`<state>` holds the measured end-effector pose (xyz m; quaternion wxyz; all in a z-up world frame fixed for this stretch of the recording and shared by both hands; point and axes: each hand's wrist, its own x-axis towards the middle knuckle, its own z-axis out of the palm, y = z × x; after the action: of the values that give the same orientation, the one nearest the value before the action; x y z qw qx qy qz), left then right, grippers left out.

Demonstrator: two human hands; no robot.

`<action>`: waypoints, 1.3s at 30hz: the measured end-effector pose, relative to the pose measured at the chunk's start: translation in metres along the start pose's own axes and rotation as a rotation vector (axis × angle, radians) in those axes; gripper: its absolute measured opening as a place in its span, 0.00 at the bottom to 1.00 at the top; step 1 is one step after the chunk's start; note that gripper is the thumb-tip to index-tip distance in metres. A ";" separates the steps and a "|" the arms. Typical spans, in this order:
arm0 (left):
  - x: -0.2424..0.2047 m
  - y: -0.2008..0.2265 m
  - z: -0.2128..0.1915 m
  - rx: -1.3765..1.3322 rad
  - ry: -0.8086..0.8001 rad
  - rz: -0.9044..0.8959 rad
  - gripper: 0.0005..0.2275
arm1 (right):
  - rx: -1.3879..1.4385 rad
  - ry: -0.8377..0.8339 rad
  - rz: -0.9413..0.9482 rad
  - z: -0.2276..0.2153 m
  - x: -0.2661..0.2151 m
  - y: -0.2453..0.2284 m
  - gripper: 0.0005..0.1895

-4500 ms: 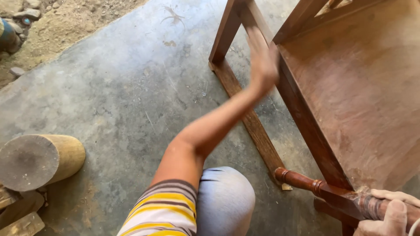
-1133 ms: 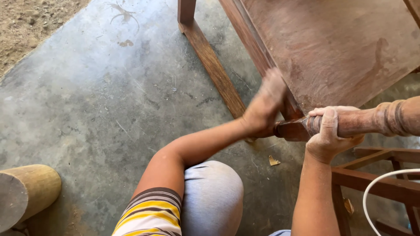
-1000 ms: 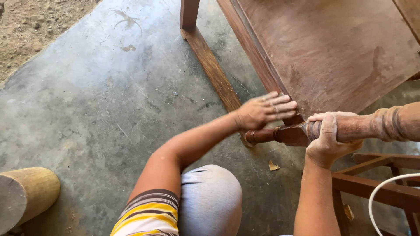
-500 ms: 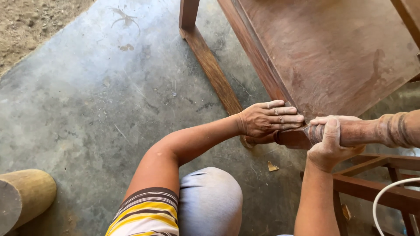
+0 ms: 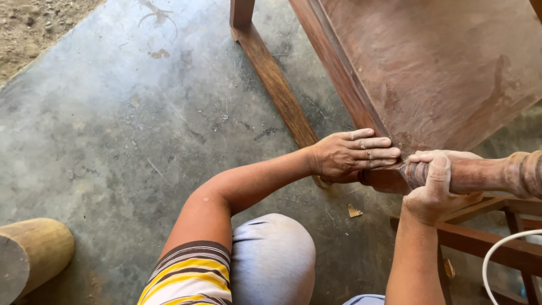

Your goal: Sanding the legs and frame of a wooden chair using sandpaper

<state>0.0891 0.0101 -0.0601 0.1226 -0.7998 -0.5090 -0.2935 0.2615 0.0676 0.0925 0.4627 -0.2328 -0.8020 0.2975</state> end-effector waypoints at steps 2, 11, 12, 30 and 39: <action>0.000 -0.006 0.014 -0.023 0.033 0.008 0.30 | 0.016 0.015 -0.010 -0.002 0.001 0.008 0.09; -0.007 0.007 0.001 -0.377 0.603 -0.301 0.30 | 0.042 -0.016 0.049 0.003 0.006 -0.011 0.10; 0.003 0.016 0.025 -0.372 0.604 -0.306 0.30 | 0.046 -0.022 0.049 0.004 0.006 -0.009 0.10; 0.006 -0.016 0.025 -0.289 0.431 -0.444 0.29 | 0.116 0.049 0.029 0.007 0.005 -0.003 0.07; 0.030 0.050 -0.017 -0.512 0.450 -0.548 0.30 | 0.092 0.050 0.019 0.003 0.002 -0.001 0.07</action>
<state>0.1369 0.0017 -0.0236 -0.0542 -0.5561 -0.5739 -0.5987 0.2575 0.0671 0.0931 0.4899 -0.2261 -0.7734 0.3327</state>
